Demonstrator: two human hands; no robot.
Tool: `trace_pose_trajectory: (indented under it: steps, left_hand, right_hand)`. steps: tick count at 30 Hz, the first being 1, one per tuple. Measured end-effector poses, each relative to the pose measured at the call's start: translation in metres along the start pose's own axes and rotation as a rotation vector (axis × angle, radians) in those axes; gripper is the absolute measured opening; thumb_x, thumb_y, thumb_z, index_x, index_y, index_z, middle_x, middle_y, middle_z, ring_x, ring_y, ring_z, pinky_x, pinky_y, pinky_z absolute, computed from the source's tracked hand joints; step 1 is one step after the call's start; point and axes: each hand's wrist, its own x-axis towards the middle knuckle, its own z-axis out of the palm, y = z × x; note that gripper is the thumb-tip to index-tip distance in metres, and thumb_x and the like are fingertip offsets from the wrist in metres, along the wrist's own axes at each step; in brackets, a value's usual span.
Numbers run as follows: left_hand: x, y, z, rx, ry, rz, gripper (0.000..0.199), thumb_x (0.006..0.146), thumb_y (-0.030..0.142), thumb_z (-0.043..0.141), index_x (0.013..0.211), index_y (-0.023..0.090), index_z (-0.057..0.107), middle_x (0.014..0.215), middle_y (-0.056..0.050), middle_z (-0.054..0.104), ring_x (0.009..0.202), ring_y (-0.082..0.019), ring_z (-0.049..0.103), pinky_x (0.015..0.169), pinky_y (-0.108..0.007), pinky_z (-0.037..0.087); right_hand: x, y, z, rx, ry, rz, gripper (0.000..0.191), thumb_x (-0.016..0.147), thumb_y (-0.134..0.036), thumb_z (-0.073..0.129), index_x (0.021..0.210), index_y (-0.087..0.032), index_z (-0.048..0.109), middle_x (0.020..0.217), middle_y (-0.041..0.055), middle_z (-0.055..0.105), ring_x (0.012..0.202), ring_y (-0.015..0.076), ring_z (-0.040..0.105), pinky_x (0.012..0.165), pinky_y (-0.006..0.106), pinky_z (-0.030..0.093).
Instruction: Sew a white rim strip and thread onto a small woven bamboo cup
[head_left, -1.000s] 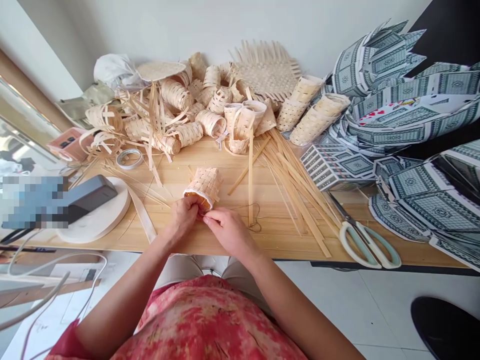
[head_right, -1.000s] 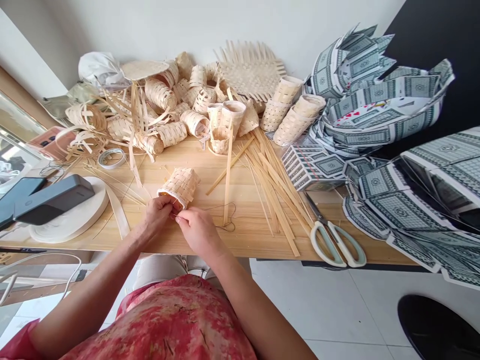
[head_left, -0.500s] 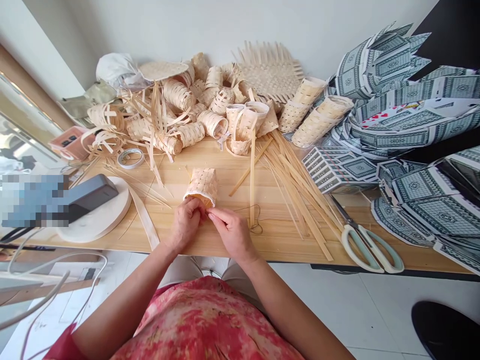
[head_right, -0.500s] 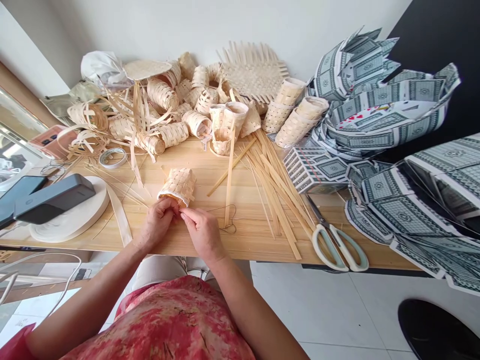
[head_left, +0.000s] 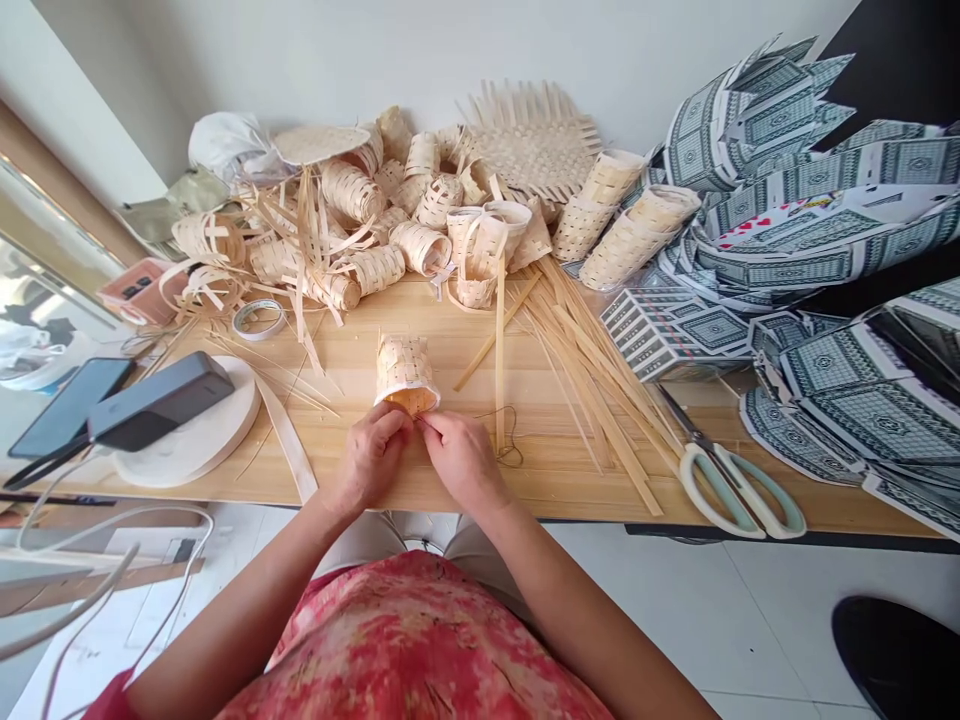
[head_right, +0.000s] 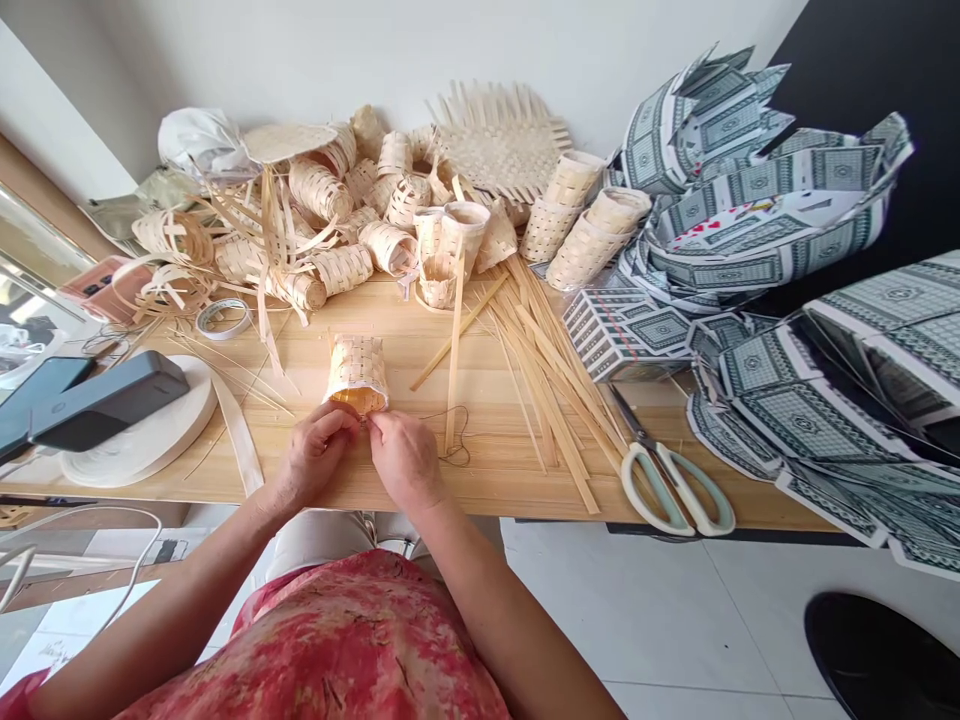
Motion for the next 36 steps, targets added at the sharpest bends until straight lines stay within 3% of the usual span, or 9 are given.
trace_pose_trajectory:
  steps: [5,11,17,21,25,30,33,36]
  left_hand:
    - [-0.003,-0.006,0.0,-0.005,0.097,0.001,0.021,0.076,0.005,0.039,0.073,0.017,0.055,0.079,-0.001,0.054,0.059,-0.007,0.052,0.057,-0.018,0.042]
    - [0.004,-0.008,0.002,0.214,0.158,-0.031,0.013,0.077,0.009,0.045,0.081,0.018,0.053,0.078,-0.001,0.055,0.064,-0.01,0.054,0.06,-0.019,0.043]
    - [0.007,-0.011,0.004,0.334,0.164,0.045,0.008,0.077,0.009,0.045,0.077,0.017,0.047,0.075,-0.001,0.051,0.053,-0.007,0.048,0.047,-0.017,0.038]
    - [0.006,-0.013,0.004,0.412,0.147,0.147,0.014,0.079,0.007,0.039,0.075,0.018,0.048,0.078,-0.002,0.05,0.06,-0.008,0.05,0.051,-0.017,0.039]
    - [0.002,-0.014,0.001,0.471,0.069,0.162,0.024,0.074,0.002,0.037,0.081,0.019,0.053,0.088,-0.002,0.05,0.062,-0.007,0.051,0.05,-0.016,0.038]
    - [-0.001,-0.015,-0.006,0.349,0.041,0.175,0.022,0.073,0.001,0.037,0.077,0.018,0.051,0.087,-0.001,0.05,0.056,-0.005,0.049,0.052,-0.016,0.041]
    - [0.001,-0.013,-0.006,0.156,0.123,0.053,0.016,0.076,0.004,0.037,0.072,0.018,0.044,0.078,0.001,0.049,0.05,-0.004,0.047,0.05,-0.016,0.04]
    - [0.004,-0.012,-0.001,0.042,0.117,-0.097,0.012,0.079,0.007,0.039,0.078,0.019,0.043,0.07,0.004,0.049,0.042,-0.003,0.043,0.046,-0.016,0.038]
  right_hand:
    - [0.002,0.002,-0.003,0.081,-0.012,0.03,0.027,0.087,-0.025,0.045,0.076,-0.019,0.069,0.068,0.0017,0.067,0.061,0.0123,0.056,0.055,0.021,0.032]
    - [0.003,0.002,-0.005,0.138,-0.035,0.052,0.023,0.086,-0.025,0.048,0.083,-0.021,0.07,0.074,0.0008,0.069,0.063,0.0117,0.058,0.056,0.019,0.034]
    - [0.004,0.001,-0.004,0.125,-0.046,0.085,0.022,0.085,-0.025,0.049,0.085,-0.021,0.07,0.079,0.0034,0.071,0.069,0.0145,0.061,0.059,0.021,0.035]
    - [0.004,0.001,-0.004,0.101,-0.053,0.096,0.024,0.086,-0.027,0.048,0.084,-0.021,0.07,0.077,0.0043,0.07,0.066,0.0149,0.06,0.057,0.022,0.034]
    - [0.004,0.001,-0.002,0.075,-0.051,0.099,0.024,0.086,-0.026,0.047,0.086,-0.021,0.07,0.078,0.0061,0.07,0.067,0.0166,0.06,0.057,0.024,0.032]
    - [0.004,-0.001,-0.001,0.093,-0.049,0.095,0.023,0.085,-0.025,0.047,0.086,-0.021,0.07,0.076,0.0062,0.069,0.067,0.0164,0.058,0.057,0.024,0.03]
    - [0.004,0.0,-0.003,0.161,-0.072,0.069,0.024,0.085,-0.026,0.047,0.08,-0.02,0.07,0.07,0.0032,0.067,0.063,0.0133,0.055,0.057,0.022,0.031]
    - [0.005,0.001,-0.005,0.242,-0.098,0.036,0.026,0.087,-0.028,0.044,0.087,-0.02,0.069,0.066,-0.0005,0.064,0.061,0.0103,0.053,0.056,0.019,0.032]
